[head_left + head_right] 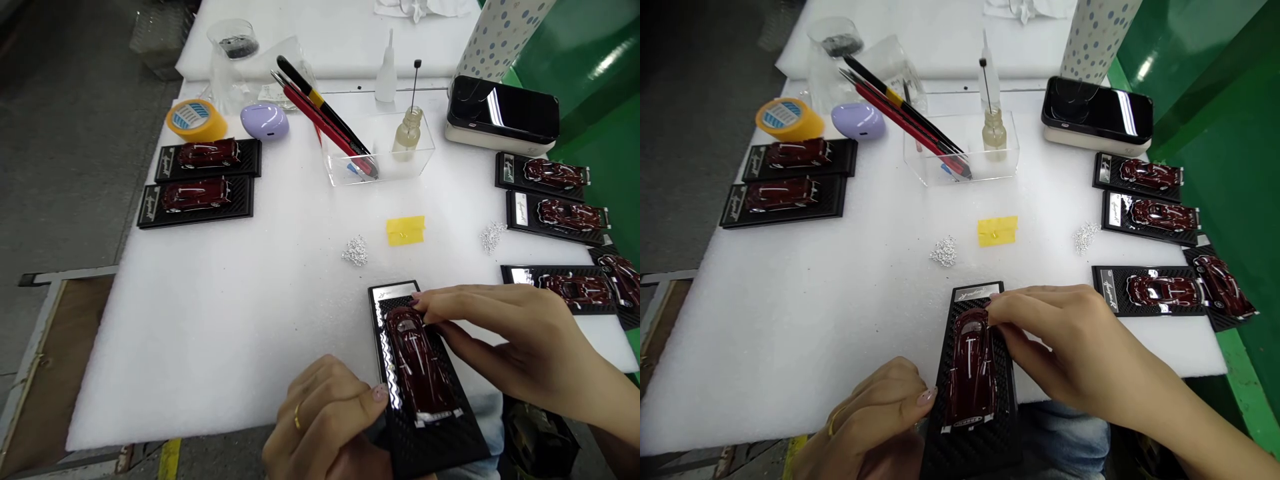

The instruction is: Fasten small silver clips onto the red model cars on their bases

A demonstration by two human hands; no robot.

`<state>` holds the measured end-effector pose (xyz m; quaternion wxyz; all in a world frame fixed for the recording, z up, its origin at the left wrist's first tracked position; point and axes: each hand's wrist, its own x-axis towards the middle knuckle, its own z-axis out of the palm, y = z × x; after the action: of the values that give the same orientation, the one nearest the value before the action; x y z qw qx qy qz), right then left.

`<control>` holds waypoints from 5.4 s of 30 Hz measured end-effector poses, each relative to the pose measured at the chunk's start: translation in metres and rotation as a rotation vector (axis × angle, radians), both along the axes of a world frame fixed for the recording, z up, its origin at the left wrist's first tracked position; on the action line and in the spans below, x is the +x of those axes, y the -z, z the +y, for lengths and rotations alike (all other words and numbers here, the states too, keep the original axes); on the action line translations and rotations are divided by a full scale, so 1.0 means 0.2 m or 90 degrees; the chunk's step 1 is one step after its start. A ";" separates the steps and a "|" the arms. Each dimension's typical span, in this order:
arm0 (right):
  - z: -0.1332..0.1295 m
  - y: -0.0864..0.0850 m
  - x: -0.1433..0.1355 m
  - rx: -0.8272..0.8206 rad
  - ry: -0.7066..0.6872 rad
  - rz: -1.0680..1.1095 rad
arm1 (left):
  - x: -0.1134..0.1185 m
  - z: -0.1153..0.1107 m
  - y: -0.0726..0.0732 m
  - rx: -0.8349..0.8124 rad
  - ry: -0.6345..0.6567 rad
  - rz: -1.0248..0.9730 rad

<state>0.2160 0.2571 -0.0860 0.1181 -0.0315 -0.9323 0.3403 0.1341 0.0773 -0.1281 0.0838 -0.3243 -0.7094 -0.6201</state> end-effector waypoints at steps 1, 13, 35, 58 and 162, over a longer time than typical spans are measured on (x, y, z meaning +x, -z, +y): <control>0.00 0.00 0.00 -0.003 0.003 0.000 | 0.00 0.00 0.00 0.001 -0.003 -0.004; -0.02 0.05 0.02 -0.096 0.075 0.027 | 0.00 0.01 0.00 0.034 -0.009 -0.007; -0.15 0.27 0.16 -0.282 0.434 0.290 | -0.11 -0.23 0.07 -0.281 0.188 0.343; -0.10 0.31 0.15 -0.268 0.440 0.300 | -0.57 0.41 -0.13 -0.714 0.182 0.086; -0.16 0.22 0.19 -0.106 0.261 0.216 | -0.56 0.40 0.09 -0.391 0.196 0.520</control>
<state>0.2547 0.2249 -0.1295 0.3358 -0.1720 -0.8423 0.3850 0.0229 0.1579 -0.1457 0.1627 -0.6492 -0.7121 -0.2123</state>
